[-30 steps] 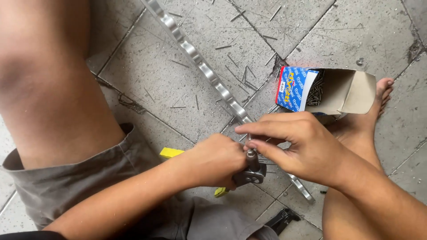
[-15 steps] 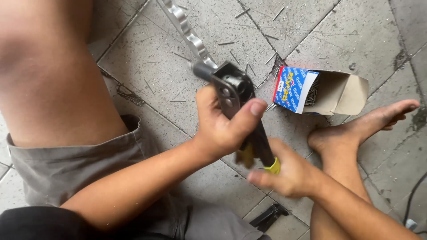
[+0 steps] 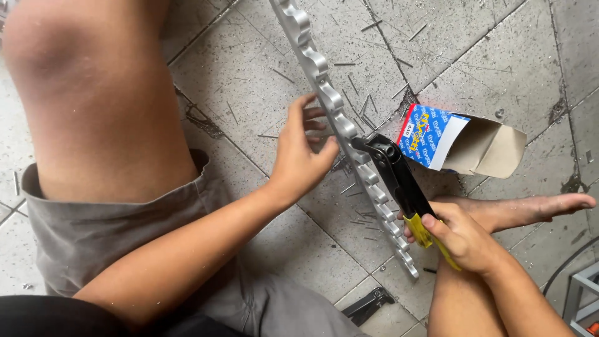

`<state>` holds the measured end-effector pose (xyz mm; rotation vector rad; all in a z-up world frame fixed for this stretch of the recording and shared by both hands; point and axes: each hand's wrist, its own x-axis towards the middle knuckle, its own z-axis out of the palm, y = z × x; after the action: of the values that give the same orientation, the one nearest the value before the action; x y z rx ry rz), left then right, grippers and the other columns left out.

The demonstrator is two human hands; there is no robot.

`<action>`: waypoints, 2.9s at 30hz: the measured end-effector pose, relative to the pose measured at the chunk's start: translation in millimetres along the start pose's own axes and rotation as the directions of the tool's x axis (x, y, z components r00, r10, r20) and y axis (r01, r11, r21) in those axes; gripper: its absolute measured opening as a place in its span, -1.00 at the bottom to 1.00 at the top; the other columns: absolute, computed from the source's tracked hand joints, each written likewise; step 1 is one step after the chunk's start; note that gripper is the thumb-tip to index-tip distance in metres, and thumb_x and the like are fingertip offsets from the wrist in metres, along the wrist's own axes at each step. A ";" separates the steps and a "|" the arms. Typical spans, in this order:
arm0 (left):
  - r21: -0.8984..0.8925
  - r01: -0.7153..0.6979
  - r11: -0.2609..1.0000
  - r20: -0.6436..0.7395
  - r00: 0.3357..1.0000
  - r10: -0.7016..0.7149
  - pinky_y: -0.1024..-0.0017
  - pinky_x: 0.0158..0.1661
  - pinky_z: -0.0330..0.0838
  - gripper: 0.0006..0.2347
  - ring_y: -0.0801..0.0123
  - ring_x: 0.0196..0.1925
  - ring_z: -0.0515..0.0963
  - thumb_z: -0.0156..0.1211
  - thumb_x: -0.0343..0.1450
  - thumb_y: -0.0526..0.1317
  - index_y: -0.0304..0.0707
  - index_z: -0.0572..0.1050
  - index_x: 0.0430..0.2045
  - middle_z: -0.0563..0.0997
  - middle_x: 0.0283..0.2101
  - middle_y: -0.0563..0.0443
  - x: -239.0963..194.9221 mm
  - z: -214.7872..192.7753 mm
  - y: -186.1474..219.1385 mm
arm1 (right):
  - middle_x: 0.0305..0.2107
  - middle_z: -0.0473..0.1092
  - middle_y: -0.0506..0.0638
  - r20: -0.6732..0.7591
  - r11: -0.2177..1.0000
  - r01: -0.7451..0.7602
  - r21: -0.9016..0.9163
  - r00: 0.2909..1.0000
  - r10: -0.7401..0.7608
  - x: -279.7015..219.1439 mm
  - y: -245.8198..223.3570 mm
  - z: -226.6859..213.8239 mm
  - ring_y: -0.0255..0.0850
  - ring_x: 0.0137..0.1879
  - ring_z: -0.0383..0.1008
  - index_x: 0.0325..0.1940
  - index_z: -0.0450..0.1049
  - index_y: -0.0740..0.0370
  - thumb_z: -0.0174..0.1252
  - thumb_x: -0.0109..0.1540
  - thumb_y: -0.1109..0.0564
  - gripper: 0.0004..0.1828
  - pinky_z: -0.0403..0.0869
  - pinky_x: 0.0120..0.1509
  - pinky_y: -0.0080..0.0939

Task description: Using a hand riveter to secure rivets into a long metal strip while sitting on the floor.

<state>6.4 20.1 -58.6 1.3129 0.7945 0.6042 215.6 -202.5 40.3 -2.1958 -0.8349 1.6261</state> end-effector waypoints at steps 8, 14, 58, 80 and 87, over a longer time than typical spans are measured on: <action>-0.005 0.119 0.993 0.065 0.991 -0.118 0.32 -0.12 0.74 -0.44 0.17 -0.17 0.71 0.20 0.37 -0.42 -0.48 0.10 0.25 0.60 -0.17 -0.24 10.2 5.4 -15.9 | -0.44 0.64 0.16 -0.023 0.995 -0.038 0.091 0.999 0.040 -1.1 4.4 -1.5 -0.09 -0.30 0.62 -0.09 0.63 0.42 0.01 0.20 -0.15 -0.42 0.57 -0.19 -0.11; -0.032 0.140 0.990 0.076 0.988 -0.137 0.37 -0.20 0.71 -0.52 0.21 -0.22 0.69 0.17 0.37 -0.43 -0.49 0.18 0.19 0.59 -0.22 -0.20 10.6 4.7 -14.0 | -0.43 0.65 0.15 -0.012 0.997 -0.014 0.071 1.000 0.015 -3.4 4.5 2.6 -0.11 -0.31 0.64 -0.09 0.64 0.41 0.00 0.20 -0.22 -0.36 0.58 -0.21 -0.14; -0.085 0.205 0.975 0.081 0.977 -0.198 0.47 -0.31 0.65 -0.59 0.33 -0.32 0.64 0.19 0.35 -0.46 -0.44 0.29 0.10 0.59 -0.29 -0.12 7.9 7.1 -16.5 | -0.40 0.66 0.00 -0.146 0.876 -0.327 -0.355 0.945 0.294 6.7 -40.2 -2.3 -0.20 -0.24 0.61 -0.31 0.61 0.23 -0.09 0.21 -0.32 -0.39 0.51 -0.04 -0.20; -0.784 0.463 0.414 0.217 0.829 -0.515 0.46 -0.19 0.47 -0.41 0.33 -0.29 0.55 -0.14 0.49 0.33 -0.31 0.50 -0.48 0.52 -0.44 -0.05 -37.3 123.6 12.2 | -0.35 0.57 0.35 -0.124 0.723 -0.346 -0.598 0.931 0.344 2.4 -111.4 5.9 0.21 -0.09 0.61 -0.21 0.51 0.35 0.24 0.13 -0.04 -0.62 0.48 0.04 0.16; -0.743 0.473 0.474 0.170 0.818 -0.550 0.38 -0.14 0.50 -0.36 0.26 -0.29 0.56 -0.25 0.48 0.37 -0.29 0.53 -0.49 0.52 -0.45 -0.06 -32.5 120.3 18.0 | -0.09 0.55 0.36 0.032 0.892 -0.100 -0.440 0.991 0.127 -10.3 -55.2 -8.9 0.23 0.14 0.53 -0.03 0.58 0.38 0.25 0.08 0.10 -0.58 0.40 0.29 0.17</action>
<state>83.2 -74.7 -27.5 0.2078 0.8235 0.4210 206.4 -164.0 81.1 -2.5459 -1.2137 1.6960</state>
